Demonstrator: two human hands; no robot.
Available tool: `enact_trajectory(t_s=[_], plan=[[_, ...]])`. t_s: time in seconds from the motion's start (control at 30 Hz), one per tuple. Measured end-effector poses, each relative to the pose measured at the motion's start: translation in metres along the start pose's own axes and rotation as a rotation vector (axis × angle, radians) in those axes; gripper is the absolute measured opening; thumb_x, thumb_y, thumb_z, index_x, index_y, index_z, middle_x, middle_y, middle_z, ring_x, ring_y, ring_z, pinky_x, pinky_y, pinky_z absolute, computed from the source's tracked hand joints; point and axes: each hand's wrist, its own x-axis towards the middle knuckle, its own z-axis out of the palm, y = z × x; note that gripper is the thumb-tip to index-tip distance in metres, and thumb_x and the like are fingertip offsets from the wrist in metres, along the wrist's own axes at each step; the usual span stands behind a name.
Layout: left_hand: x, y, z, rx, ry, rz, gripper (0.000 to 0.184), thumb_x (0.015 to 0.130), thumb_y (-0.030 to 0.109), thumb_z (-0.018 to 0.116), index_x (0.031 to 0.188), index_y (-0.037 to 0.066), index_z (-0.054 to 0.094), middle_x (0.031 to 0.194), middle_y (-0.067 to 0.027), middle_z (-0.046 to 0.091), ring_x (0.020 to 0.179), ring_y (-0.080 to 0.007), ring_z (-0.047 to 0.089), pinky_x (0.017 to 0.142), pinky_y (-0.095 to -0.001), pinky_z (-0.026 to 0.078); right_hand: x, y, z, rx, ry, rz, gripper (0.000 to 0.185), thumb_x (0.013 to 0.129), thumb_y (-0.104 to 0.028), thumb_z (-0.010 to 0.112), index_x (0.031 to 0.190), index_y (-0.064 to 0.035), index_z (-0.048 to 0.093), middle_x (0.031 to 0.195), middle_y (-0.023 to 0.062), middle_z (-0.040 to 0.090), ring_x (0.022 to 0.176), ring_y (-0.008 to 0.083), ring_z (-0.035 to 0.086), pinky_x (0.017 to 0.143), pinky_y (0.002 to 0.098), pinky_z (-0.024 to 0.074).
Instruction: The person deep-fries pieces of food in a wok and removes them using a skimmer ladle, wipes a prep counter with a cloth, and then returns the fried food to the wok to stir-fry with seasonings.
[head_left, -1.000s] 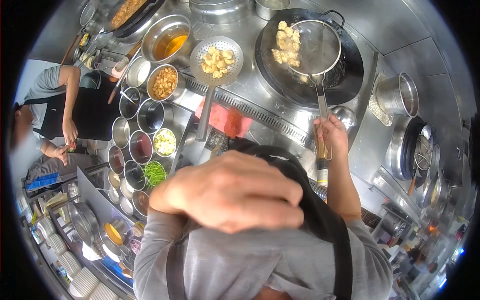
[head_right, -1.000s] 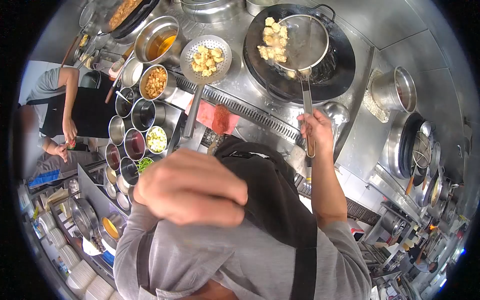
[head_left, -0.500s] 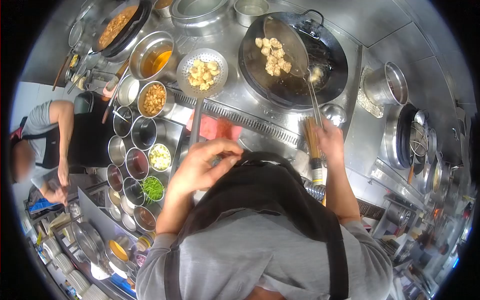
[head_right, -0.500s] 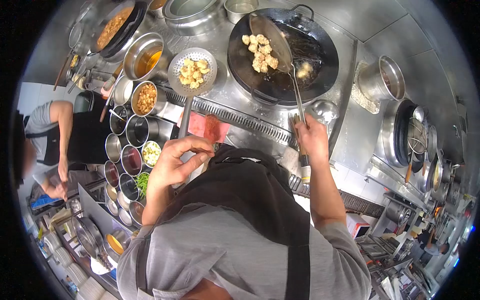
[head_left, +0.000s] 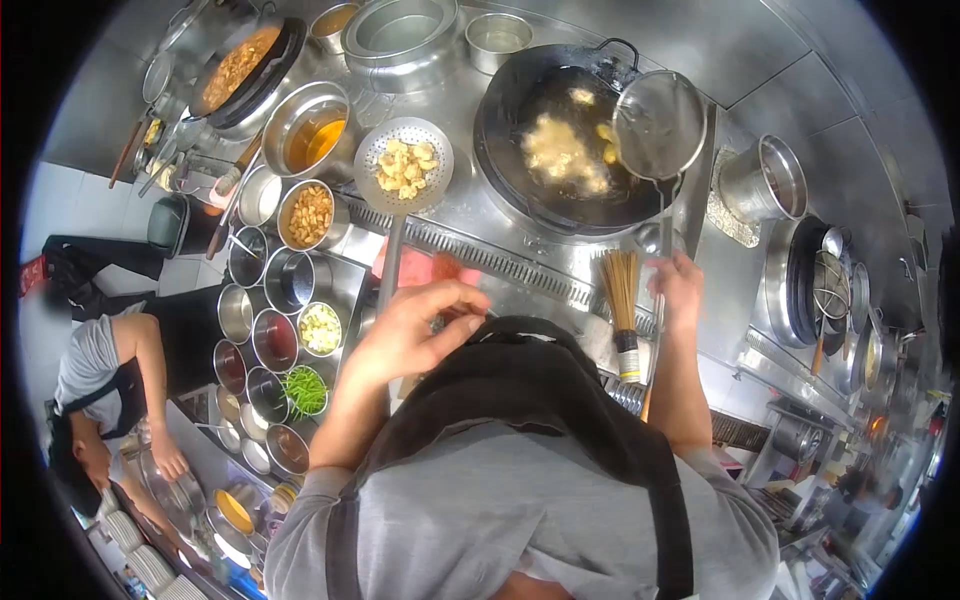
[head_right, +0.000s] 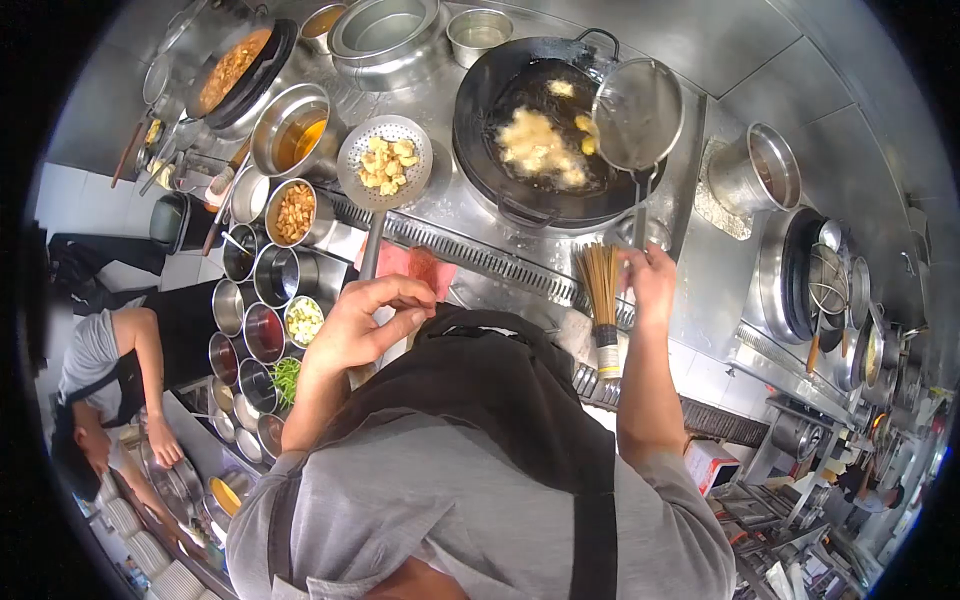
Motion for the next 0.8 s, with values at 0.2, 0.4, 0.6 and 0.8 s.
enact_trajectory(t_s=[0.2,0.4,0.6,0.8], plan=[[0.000,-0.003,0.011,0.002,-0.034,-0.011,0.019,0.079,-0.004,0.062,0.099,-0.001,0.061,0.083,-0.0100,0.067,0.080,-0.0187,0.066,0.073,-0.0289,0.051,0.044,0.008,0.043,0.315,-0.246,0.107,0.017,0.084,-0.004,0.053,0.097,0.0034,0.059,0.076,0.0101,0.065,0.045,0.0110,0.052,0.039,0.0237,0.0393],[-0.013,-0.008,0.008,0.026,0.030,-0.058,0.018,0.080,-0.001,0.061,0.098,0.000,0.061,0.083,-0.0090,0.067,0.079,-0.0182,0.066,0.072,-0.0289,0.052,0.033,-0.004,0.043,0.257,-0.296,0.081,0.017,0.084,-0.004,0.051,0.098,0.0038,0.059,0.077,0.0099,0.065,0.045,0.0105,0.052,0.039,0.0235,0.0400],[-0.020,-0.013,0.004,0.000,0.058,-0.099,0.017,0.080,-0.001,0.061,0.098,0.000,0.062,0.082,-0.0092,0.068,0.078,-0.0177,0.067,0.071,-0.0285,0.052,0.011,-0.014,0.025,0.154,-0.283,0.031,0.023,0.085,-0.004,0.050,0.104,0.0037,0.060,0.080,0.0085,0.066,0.046,0.0100,0.052,0.039,0.0230,0.0393],[-0.017,-0.015,0.001,-0.017,0.063,-0.073,0.018,0.080,-0.001,0.062,0.098,-0.001,0.062,0.082,-0.0101,0.067,0.078,-0.0177,0.066,0.072,-0.0284,0.052,0.001,-0.014,-0.011,0.151,-0.143,-0.015,0.025,0.085,-0.004,0.050,0.106,0.0029,0.060,0.078,0.0078,0.066,0.045,0.0097,0.051,0.039,0.0234,0.0388]])
